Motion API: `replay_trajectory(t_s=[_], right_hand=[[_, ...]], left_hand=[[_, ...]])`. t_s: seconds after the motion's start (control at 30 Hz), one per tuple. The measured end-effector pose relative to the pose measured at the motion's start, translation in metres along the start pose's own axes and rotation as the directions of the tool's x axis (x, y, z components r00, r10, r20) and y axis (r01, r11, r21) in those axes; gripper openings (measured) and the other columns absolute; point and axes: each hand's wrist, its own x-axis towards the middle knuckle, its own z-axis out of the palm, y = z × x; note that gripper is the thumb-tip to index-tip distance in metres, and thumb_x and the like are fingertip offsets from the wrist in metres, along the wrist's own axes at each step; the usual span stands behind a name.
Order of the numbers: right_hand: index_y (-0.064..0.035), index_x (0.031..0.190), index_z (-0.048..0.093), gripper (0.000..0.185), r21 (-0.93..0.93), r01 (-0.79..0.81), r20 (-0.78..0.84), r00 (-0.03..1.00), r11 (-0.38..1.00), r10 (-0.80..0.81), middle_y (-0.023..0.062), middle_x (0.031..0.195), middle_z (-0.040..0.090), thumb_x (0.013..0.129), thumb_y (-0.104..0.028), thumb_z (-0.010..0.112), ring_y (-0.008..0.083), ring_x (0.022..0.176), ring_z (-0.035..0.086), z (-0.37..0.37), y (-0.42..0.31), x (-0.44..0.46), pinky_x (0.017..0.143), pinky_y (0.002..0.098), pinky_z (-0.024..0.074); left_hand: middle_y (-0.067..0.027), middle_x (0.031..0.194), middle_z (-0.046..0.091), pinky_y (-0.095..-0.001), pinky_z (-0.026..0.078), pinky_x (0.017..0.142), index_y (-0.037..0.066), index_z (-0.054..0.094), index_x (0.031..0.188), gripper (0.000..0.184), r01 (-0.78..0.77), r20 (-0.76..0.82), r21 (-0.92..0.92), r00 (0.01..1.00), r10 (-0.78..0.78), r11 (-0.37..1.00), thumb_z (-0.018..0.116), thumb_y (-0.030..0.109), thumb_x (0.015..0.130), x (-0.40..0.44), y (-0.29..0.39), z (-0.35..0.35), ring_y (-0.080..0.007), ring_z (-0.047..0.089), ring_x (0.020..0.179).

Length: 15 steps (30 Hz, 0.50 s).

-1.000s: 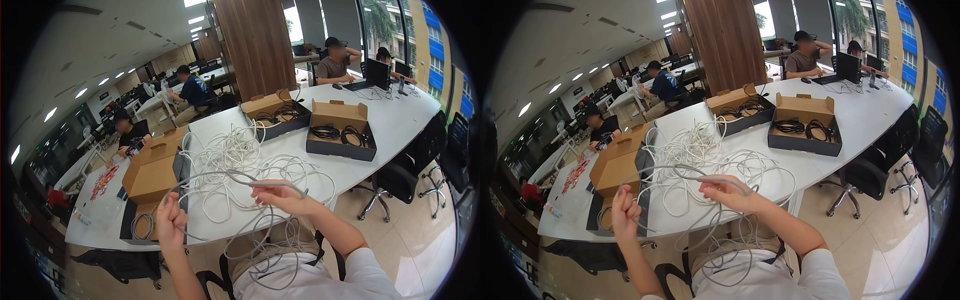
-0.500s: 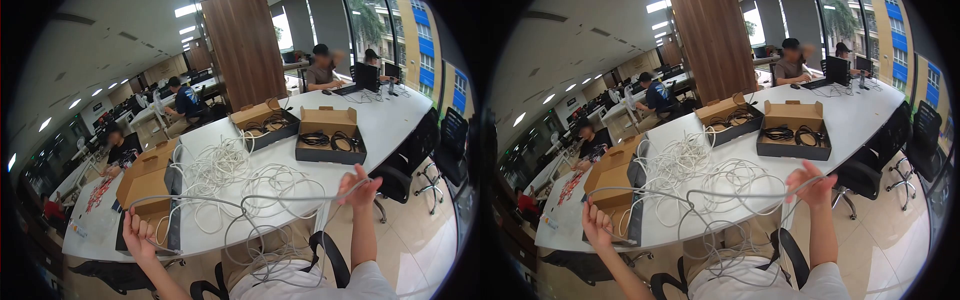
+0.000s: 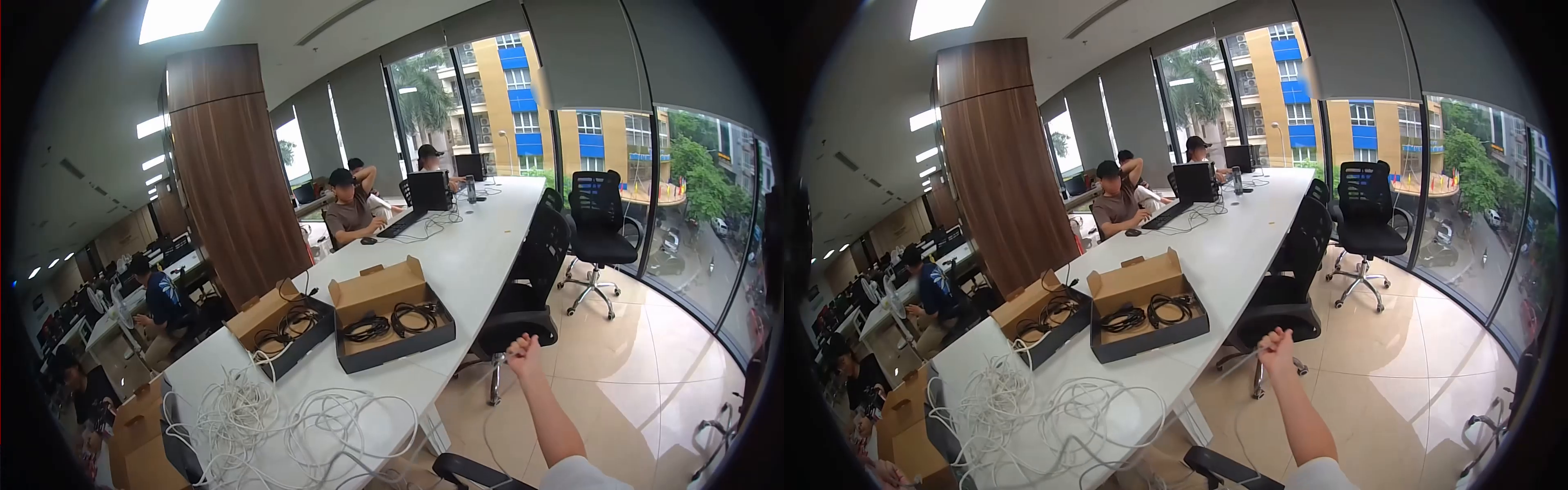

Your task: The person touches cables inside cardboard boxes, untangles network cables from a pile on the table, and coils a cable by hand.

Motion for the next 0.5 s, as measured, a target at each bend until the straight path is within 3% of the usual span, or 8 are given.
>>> replay_trajectory(t_s=[0.07,0.1,0.17,0.27,0.33,0.37,0.43,0.5], right_hand=[[-0.0108,0.084,0.052,0.032,-0.057,0.048,-0.098,0.994,0.997,-0.053,-0.0033,0.054,0.038,0.1,-0.037,0.042,0.0096,0.043,0.027,-0.027,-0.014,0.005,0.045,0.024,0.0289],[-0.0101,0.084,0.052,0.028,-0.128,-0.009,-0.156,0.988,0.992,-0.011,-0.0028,0.055,0.039,0.098,-0.033,0.044,0.01,0.044,0.031,-0.025,-0.009,0.0,0.046,0.0244,0.0317],[-0.0085,0.085,0.052,0.019,-0.258,-0.127,-0.287,0.957,0.958,0.049,-0.0018,0.056,0.042,0.094,-0.025,0.049,0.0107,0.046,0.037,-0.027,-0.006,-0.014,0.049,0.0253,0.0372],[-0.005,0.089,0.052,0.014,-0.332,-0.343,-0.25,0.93,0.879,0.269,0.005,0.068,0.051,0.089,-0.019,0.052,0.017,0.058,0.051,-0.052,0.016,-0.009,0.06,0.0303,0.0478],[-0.0032,0.09,0.05,0.017,-0.432,-0.335,-0.315,0.926,0.837,0.208,0.0106,0.078,0.053,0.088,-0.019,0.054,0.0232,0.068,0.055,-0.038,0.034,-0.032,0.069,0.0332,0.0504],[-0.0023,0.09,0.049,0.019,-0.475,-0.337,-0.339,0.923,0.813,0.185,0.0134,0.082,0.054,0.088,-0.02,0.055,0.0263,0.074,0.058,-0.029,0.048,-0.043,0.073,0.0346,0.0516],[-0.0003,0.099,0.049,0.024,-0.452,-0.414,-0.308,0.904,0.79,0.297,0.0191,0.094,0.055,0.091,-0.023,0.052,0.03,0.082,0.058,-0.044,0.057,-0.043,0.077,0.0359,0.0518],[0.0012,0.106,0.052,0.032,-0.523,-0.508,-0.293,0.861,0.684,0.415,0.0205,0.101,0.057,0.095,-0.028,0.045,0.0295,0.085,0.06,-0.029,0.07,-0.057,0.077,0.0351,0.0523]], left_hand=[[0.0015,0.055,0.024,-0.0277,0.023,0.049,0.007,0.052,0.081,0.028,-0.116,-0.238,0.208,0.957,0.166,0.971,0.038,0.021,0.101,-0.002,-0.045,0.055,-0.0109,0.021,0.047],[0.0019,0.055,0.024,-0.0281,0.022,0.048,0.008,0.048,0.078,0.027,0.038,-0.168,0.009,0.985,-0.036,0.999,0.041,0.021,0.101,0.0,-0.057,0.058,-0.0105,0.02,0.048],[0.0023,0.055,0.024,-0.0274,0.021,0.047,0.007,0.049,0.079,0.026,0.215,-0.149,0.005,0.966,-0.212,0.977,0.042,0.021,0.101,0.002,-0.096,0.074,-0.01,0.02,0.047],[0.0022,0.054,0.026,-0.0255,0.022,0.045,0.007,0.049,0.079,0.029,0.432,-0.165,0.161,0.898,-0.408,0.887,0.04,0.023,0.102,0.004,-0.15,0.093,-0.0098,0.02,0.045],[0.0013,0.053,0.027,-0.0247,0.023,0.045,0.008,0.048,0.08,0.029,0.606,-0.028,0.099,0.795,-0.606,0.789,0.037,0.023,0.102,0.007,-0.172,0.082,-0.0093,0.02,0.044],[0.0012,0.054,0.027,-0.0252,0.023,0.045,0.008,0.047,0.08,0.029,0.623,-0.167,0.158,0.781,-0.601,0.766,0.036,0.023,0.102,0.003,-0.178,0.092,-0.0096,0.02,0.044],[0.001,0.054,0.026,-0.0263,0.023,0.045,0.009,0.045,0.08,0.029,0.661,-0.423,0.26,0.733,-0.532,0.704,0.035,0.024,0.102,-0.004,-0.194,0.118,-0.0102,0.02,0.044],[0.0012,0.054,0.025,-0.0271,0.023,0.046,0.009,0.041,0.076,0.031,0.651,-0.188,0.2,0.759,-0.624,0.732,0.035,0.024,0.102,0.001,-0.203,0.101,-0.0107,0.019,0.045]])
